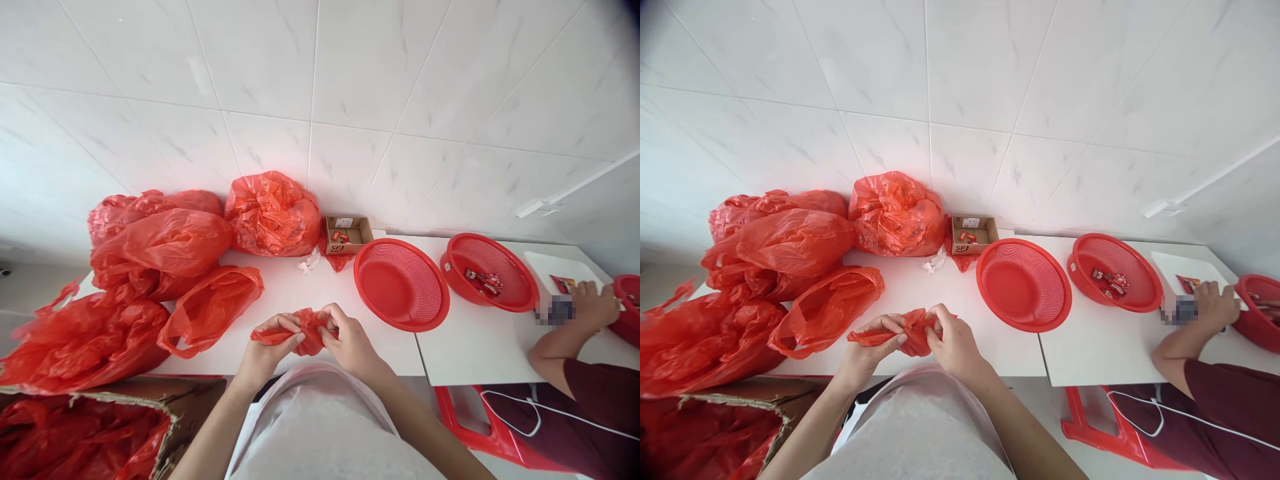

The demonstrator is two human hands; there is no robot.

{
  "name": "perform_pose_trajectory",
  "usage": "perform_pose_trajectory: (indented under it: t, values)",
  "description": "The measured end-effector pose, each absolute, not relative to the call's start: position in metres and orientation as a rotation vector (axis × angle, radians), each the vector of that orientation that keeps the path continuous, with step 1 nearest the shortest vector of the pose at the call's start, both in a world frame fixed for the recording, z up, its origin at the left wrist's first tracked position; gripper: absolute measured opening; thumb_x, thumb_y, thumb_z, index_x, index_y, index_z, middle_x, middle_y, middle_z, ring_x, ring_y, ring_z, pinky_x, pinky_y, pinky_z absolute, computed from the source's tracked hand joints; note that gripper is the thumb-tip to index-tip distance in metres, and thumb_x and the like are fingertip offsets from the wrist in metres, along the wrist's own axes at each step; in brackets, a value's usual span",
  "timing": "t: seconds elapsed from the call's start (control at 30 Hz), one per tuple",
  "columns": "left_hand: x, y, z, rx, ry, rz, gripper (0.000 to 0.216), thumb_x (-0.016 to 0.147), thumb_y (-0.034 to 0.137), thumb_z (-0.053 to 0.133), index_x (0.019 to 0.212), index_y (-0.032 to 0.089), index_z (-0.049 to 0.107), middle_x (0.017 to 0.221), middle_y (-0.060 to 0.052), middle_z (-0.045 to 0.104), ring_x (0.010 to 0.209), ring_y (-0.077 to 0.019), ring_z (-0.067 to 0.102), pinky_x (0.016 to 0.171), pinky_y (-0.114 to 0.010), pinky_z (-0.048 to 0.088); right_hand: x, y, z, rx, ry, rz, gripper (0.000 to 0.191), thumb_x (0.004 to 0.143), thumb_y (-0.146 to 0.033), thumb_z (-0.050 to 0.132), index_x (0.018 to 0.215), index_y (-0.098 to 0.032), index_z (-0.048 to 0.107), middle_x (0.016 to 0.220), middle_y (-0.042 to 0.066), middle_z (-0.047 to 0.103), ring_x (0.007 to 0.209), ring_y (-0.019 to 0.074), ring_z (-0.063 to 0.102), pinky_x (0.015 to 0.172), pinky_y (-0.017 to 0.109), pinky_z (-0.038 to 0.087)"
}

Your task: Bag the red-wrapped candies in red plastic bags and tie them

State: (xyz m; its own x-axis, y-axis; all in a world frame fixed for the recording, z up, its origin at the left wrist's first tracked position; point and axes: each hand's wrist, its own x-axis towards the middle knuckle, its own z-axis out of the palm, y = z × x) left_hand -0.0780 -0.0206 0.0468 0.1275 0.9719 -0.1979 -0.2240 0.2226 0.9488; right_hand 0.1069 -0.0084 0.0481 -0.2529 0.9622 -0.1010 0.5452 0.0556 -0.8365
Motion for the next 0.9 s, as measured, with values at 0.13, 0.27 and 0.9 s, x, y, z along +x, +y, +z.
perform_pose_trajectory:
  t: [0.13,0.27,0.9]
  values:
    - [-0.077,-0.023,0.042,0.889,1.02,1.116,0.022,0.076,0.025,0.075,0.07,0.017,0.055,0.088,-0.002,0.063,0.077,-0.0144,0.061,0.069,-0.029,0.054,0.103,-0.006,0.045,-1.513,-1.966,1.015,0.035,0.079,-0.011,0.048,0.11,-0.026,0.053,0.064,-0.007,0.047,0.056,0.0119,0.046,0.057,0.024,0.035]
    - [-0.078,-0.024,0.037,0.975,1.035,1.145,0.024,0.08,0.02,0.069,0.072,0.019,0.046,0.083,0.002,0.057,0.075,-0.0101,0.055,0.069,-0.024,0.049,0.104,-0.001,0.049,-1.366,-2.014,0.886,0.045,0.076,-0.007,0.054,0.116,-0.027,0.058,0.091,0.001,0.063,0.081,0.0164,0.059,0.075,0.029,0.047]
    - [-0.081,-0.025,0.032,1.841,1.338,1.347,0.015,0.089,0.018,0.059,0.103,0.022,0.057,0.096,-0.004,0.064,0.085,-0.0149,0.063,0.074,-0.028,0.052,0.086,-0.005,0.055,-1.001,-1.275,1.794,0.018,0.087,-0.033,0.06,0.096,-0.019,0.063,0.084,0.001,0.065,0.076,0.013,0.061,0.074,0.027,0.05]
